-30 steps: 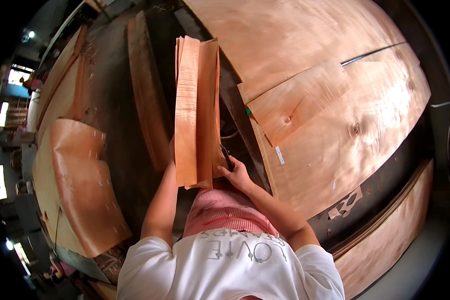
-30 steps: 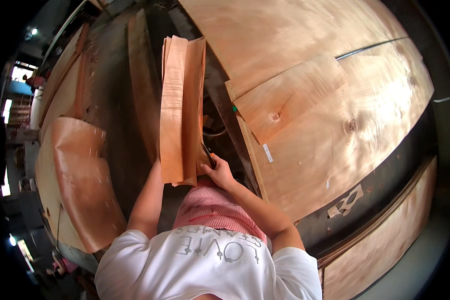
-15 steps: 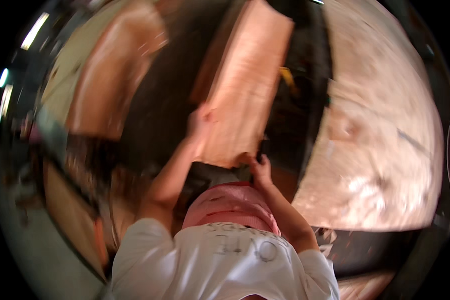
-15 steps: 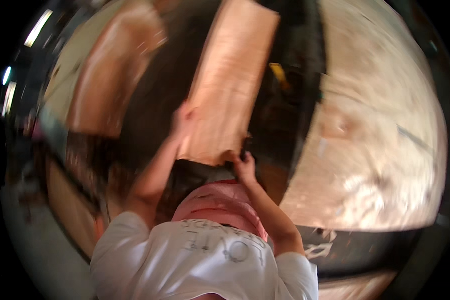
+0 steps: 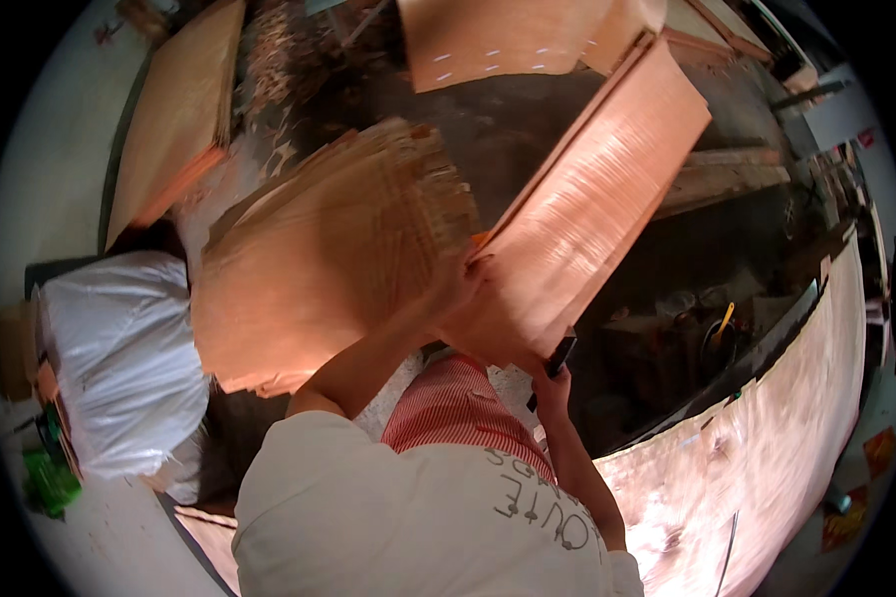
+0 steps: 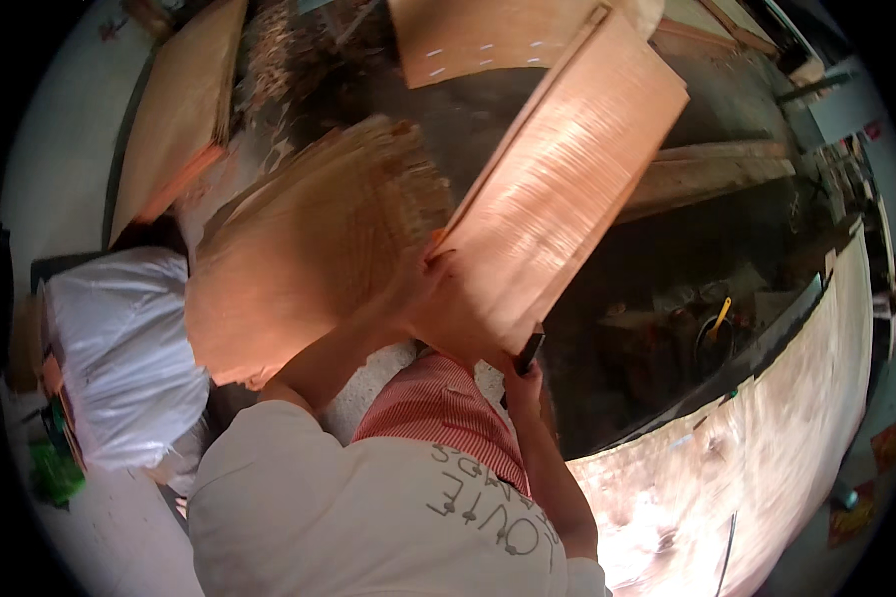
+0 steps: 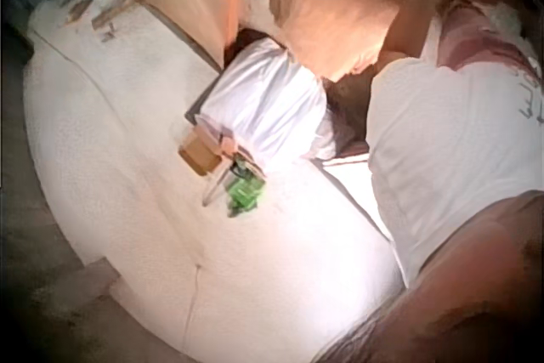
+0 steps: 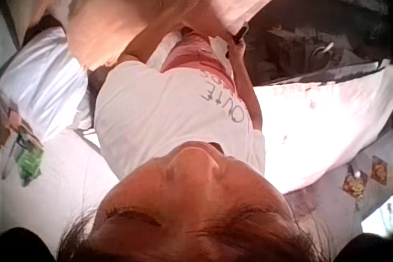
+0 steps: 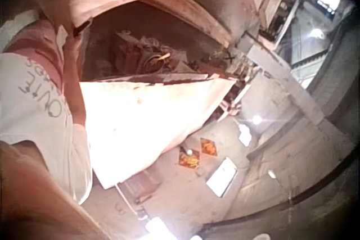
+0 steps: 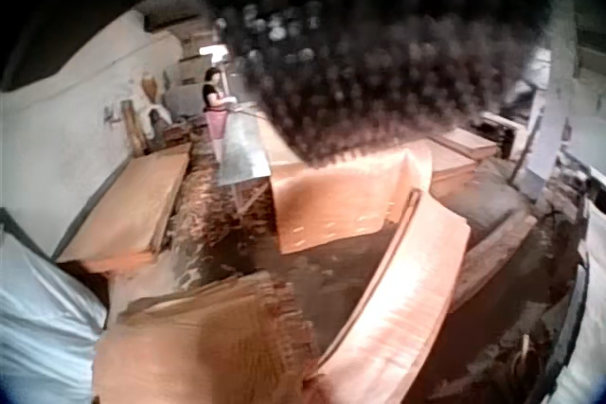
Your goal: The person measures, cuts, and sorts wood veneers by hand using a knife and a tape measure, then stacks the cut pieces on a table.
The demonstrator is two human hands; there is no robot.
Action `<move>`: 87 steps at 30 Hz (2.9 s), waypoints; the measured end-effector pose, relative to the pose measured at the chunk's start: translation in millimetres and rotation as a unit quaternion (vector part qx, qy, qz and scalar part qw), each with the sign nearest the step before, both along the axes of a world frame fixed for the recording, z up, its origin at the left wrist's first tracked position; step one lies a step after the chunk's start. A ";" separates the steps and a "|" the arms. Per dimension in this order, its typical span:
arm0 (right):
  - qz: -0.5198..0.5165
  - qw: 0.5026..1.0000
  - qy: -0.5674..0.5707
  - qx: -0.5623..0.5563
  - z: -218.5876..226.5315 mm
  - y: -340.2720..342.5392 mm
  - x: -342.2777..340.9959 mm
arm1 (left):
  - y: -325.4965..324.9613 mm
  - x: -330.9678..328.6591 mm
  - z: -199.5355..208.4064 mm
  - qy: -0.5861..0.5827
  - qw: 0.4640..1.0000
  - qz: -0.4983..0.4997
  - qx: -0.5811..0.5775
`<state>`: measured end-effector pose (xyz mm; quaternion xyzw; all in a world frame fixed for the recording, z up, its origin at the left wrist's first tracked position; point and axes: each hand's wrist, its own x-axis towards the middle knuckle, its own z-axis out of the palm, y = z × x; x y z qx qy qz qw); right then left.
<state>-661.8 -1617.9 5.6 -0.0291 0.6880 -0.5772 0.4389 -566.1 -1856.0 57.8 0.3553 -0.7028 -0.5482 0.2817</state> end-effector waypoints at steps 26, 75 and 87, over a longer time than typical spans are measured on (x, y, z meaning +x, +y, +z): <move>0.364 0.931 0.002 -0.004 -0.3 -135.9 140.5 | 43.1 357.3 11.9 0.390 0.691 0.585 0.166; 0.010 0.993 0.017 0.114 -43.0 191.0 44.6 | 102.1 107.1 -51.6 0.008 0.803 0.000 0.596; -0.189 0.976 0.041 0.102 -68.9 356.4 121.5 | 277.1 -7.4 -37.3 -0.230 0.829 -0.449 0.241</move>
